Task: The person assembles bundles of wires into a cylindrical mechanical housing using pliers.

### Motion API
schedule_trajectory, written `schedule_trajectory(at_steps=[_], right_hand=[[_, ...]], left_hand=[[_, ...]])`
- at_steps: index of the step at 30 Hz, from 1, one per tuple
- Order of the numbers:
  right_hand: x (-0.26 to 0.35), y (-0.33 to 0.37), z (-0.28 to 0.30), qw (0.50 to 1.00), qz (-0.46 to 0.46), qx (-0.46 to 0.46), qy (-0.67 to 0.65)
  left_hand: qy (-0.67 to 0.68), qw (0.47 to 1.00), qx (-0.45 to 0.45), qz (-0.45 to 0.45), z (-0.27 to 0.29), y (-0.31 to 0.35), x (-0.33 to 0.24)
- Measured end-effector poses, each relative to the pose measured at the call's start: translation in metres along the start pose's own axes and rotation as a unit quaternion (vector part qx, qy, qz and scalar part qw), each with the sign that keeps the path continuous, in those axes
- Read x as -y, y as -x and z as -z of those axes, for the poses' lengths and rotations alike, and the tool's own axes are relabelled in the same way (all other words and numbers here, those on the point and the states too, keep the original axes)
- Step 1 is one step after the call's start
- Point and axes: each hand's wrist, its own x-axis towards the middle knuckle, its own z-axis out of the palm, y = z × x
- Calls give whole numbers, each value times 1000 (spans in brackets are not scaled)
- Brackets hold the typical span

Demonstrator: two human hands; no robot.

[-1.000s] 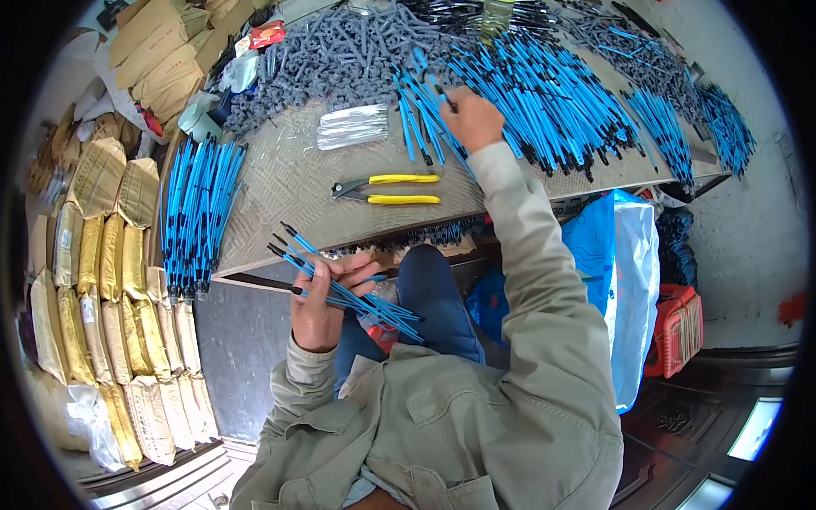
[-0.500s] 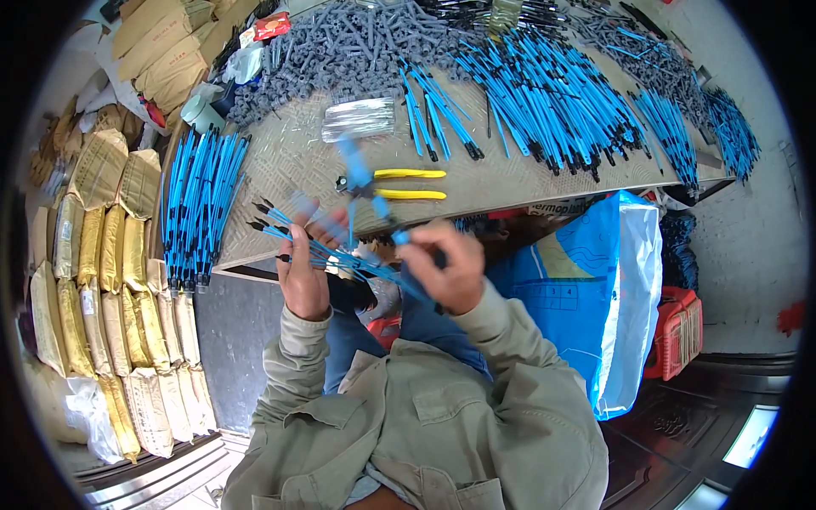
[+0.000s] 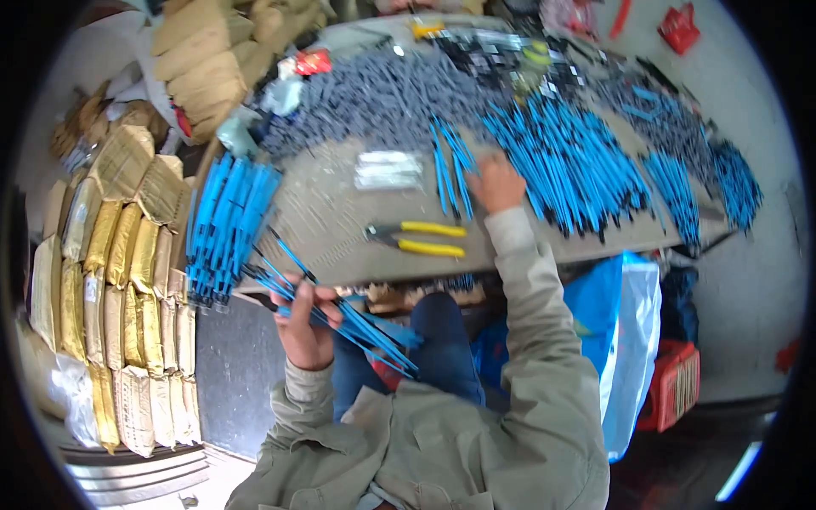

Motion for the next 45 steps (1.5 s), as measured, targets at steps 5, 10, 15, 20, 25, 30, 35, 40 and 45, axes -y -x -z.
schedule_trajectory(at_steps=[5, 10, 15, 20, 25, 30, 35, 40, 45], right_hand=[[-32, 8, -36, 993, -22, 95, 59], [-40, 6, -21, 998, -5, -1, -59], [-56, -2, -5, 991, -22, -66, -117], [-52, -22, 14, 997, -21, -55, -56], [-55, -22, 45, 994, -23, -110, -17], [-59, -19, 59, 942, 21, -249, -223], [-58, -7, 55, 855, -72, -144, -493], [-69, -8, 59, 788, -117, -135, -590], [-72, -6, 57, 725, -183, -41, -662]], left_hand=[[79, 994, 27, 71, -3, 8, -2], [58, 986, 112, 112, 8, 5, 4], [60, 977, 166, 118, 20, -4, 16], [21, 982, 140, 128, 10, -5, 16], [-32, 983, 110, 145, 4, 3, 18], [-35, 980, 117, 158, -4, 8, 21], [-36, 974, 138, 176, -12, 2, 26], [-50, 964, 163, 203, -20, 8, 38], [-45, 948, 214, 232, -39, 3, 49]])
